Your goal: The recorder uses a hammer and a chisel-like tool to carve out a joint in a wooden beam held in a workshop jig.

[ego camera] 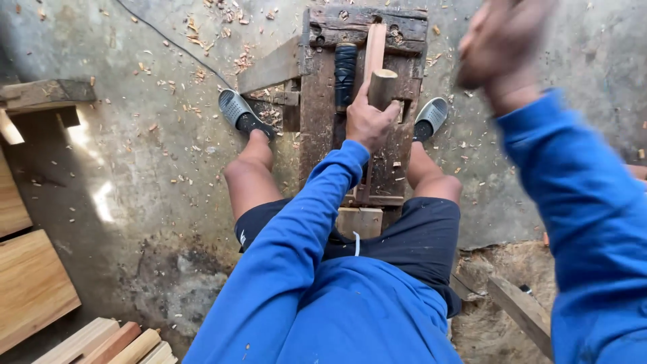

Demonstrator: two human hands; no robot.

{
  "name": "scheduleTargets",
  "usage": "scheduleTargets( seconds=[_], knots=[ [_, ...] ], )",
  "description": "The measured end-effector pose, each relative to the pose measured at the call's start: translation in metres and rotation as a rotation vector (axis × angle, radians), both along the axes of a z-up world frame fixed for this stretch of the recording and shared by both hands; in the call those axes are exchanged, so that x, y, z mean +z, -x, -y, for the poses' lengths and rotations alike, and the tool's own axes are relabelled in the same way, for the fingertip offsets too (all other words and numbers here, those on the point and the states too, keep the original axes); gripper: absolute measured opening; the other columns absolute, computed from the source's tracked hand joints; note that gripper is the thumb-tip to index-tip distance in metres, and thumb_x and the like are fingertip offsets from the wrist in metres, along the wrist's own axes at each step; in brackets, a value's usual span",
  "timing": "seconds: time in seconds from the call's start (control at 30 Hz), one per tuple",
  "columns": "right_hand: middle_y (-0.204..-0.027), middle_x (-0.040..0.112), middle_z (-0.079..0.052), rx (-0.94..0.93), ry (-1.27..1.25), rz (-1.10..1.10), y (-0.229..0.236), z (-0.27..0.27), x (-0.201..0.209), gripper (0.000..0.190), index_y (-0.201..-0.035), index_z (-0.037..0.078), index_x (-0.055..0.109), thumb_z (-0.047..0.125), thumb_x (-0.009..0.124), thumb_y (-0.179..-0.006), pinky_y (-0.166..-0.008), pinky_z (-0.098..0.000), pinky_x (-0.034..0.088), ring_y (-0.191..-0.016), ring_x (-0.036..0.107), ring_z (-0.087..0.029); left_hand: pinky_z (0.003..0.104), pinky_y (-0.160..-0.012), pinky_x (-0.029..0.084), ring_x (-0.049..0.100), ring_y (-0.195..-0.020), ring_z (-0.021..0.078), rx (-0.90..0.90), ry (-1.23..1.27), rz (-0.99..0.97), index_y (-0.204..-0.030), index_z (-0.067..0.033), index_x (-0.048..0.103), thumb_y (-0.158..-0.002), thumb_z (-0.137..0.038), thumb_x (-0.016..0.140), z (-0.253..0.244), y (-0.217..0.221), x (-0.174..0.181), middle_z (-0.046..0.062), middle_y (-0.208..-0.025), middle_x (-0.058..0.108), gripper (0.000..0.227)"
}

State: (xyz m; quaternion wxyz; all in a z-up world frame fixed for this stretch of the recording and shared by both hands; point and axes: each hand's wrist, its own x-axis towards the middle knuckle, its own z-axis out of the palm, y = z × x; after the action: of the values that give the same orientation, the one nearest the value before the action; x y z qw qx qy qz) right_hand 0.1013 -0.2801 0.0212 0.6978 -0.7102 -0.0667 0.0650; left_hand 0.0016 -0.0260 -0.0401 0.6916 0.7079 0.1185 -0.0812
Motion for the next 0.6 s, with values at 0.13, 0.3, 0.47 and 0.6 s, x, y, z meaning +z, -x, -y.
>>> scheduleTargets(
  seconds=[0.13,0.3,0.47,0.6],
  knots=[
    [-0.068,0.059,-0.005,0.319,0.849,-0.65,0.072,-0.109,0.114,0.031,-0.104,0.009,0.056,0.04,0.057,-0.103,-0.048,-0.0324,0.047,-0.055,0.057,-0.018,0.039,-0.075,0.061,0.078,-0.087,0.0277,0.002,-0.07,0.026,-0.135,-0.0066,0.061,-0.078,-0.029,0.082,-0.005,0.01,0.026,0.016,-0.098,0.078,0.064],
    [-0.068,0.054,-0.003,-0.131,0.44,-0.448,0.156,-0.104,0.128,0.03,-0.1,0.007,0.052,0.036,0.057,-0.107,-0.045,-0.0284,0.043,-0.051,0.053,-0.01,0.037,-0.08,0.064,0.08,-0.094,0.0269,-0.1,0.033,0.5,-0.125,-0.0103,0.063,-0.083,-0.025,0.086,-0.015,0.089,0.037,0.013,-0.101,0.077,0.05],
    [-0.064,0.056,0.0,-0.292,0.311,-0.435,0.255,-0.111,0.088,0.028,-0.101,0.008,0.051,0.035,0.06,-0.103,-0.041,-0.026,0.041,-0.047,0.053,-0.008,0.037,-0.086,0.062,0.077,-0.097,0.0256,-0.184,0.114,0.701,-0.122,-0.0109,0.062,-0.081,-0.023,0.087,-0.017,0.093,0.045,0.012,-0.103,0.074,0.05],
    [-0.062,0.057,0.001,-0.349,0.323,-0.503,0.268,-0.119,0.059,0.029,-0.097,0.006,0.058,0.034,0.06,-0.103,-0.042,-0.0246,0.043,-0.046,0.053,-0.007,0.035,-0.088,0.062,0.078,-0.1,0.022,-0.145,0.084,0.522,-0.126,-0.0079,0.063,-0.084,-0.022,0.084,-0.007,0.059,0.04,0.013,-0.107,0.077,0.049]
  ],
)
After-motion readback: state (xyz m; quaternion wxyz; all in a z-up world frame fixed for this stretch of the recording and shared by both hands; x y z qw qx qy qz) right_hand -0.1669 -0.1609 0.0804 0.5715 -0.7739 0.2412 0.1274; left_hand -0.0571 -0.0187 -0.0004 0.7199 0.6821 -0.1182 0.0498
